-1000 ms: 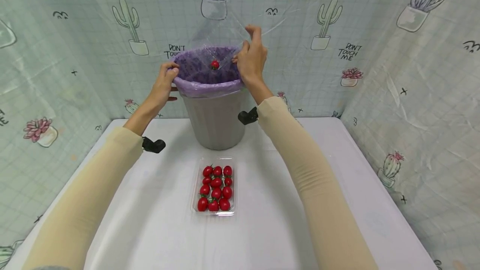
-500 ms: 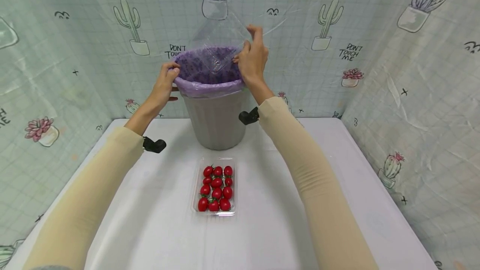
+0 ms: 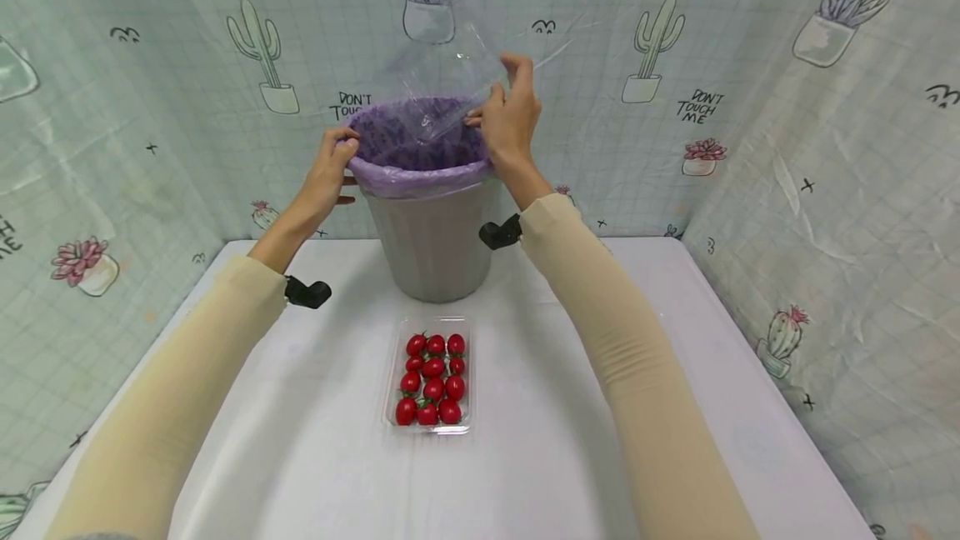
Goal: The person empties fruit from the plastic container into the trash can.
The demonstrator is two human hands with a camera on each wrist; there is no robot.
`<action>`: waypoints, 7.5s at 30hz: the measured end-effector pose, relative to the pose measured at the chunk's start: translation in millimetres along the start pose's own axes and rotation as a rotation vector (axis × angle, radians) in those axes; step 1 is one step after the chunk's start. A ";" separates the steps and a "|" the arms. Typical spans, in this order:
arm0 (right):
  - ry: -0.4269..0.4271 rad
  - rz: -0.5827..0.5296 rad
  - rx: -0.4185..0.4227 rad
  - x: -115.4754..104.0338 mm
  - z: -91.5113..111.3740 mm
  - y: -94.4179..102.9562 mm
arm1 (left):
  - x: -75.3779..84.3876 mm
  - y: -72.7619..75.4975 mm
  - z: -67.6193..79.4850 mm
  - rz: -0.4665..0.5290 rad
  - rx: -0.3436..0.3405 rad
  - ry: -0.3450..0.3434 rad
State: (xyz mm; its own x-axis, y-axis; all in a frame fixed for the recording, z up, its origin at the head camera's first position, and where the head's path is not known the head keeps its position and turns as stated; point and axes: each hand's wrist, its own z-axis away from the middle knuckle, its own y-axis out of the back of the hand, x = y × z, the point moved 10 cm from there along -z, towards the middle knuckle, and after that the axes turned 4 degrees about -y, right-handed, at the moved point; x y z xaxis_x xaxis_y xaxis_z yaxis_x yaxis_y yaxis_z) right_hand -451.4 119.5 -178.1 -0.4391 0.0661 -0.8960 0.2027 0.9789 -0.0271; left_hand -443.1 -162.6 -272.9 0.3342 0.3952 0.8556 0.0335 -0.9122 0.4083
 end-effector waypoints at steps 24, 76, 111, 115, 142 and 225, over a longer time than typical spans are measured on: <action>-0.107 -0.185 0.028 11.1 -11.4 17.0 | 3.8 -2.0 1.7 0.024 -0.018 -0.017; -0.134 -0.334 -0.108 -31.7 30.8 95.4 | 0.6 0.6 -0.2 0.000 -0.012 -0.006; -0.139 -0.273 -0.305 -1.3 85.6 132.2 | 0.1 -0.4 -1.5 -0.009 -0.023 -0.005; -0.162 -0.239 -0.339 8.9 91.4 137.1 | 0.1 -0.5 -1.8 -0.001 -0.021 -0.005; -0.483 0.329 -0.687 150.8 158.5 133.3 | -1.6 -0.4 -1.3 0.015 -0.013 -0.005; -0.453 0.700 -1.161 182.2 205.8 -30.8 | 5.7 -1.8 -1.6 0.015 -0.011 -0.010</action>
State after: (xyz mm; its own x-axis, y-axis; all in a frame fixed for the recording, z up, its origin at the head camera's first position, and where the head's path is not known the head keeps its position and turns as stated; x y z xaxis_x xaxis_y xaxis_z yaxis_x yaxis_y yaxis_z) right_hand -357.5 61.5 -431.7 -0.1917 0.7430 -0.6412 -0.6587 0.3870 0.6453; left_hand -442.7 -158.5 -268.3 0.3442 0.3808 0.8582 0.0187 -0.9166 0.3993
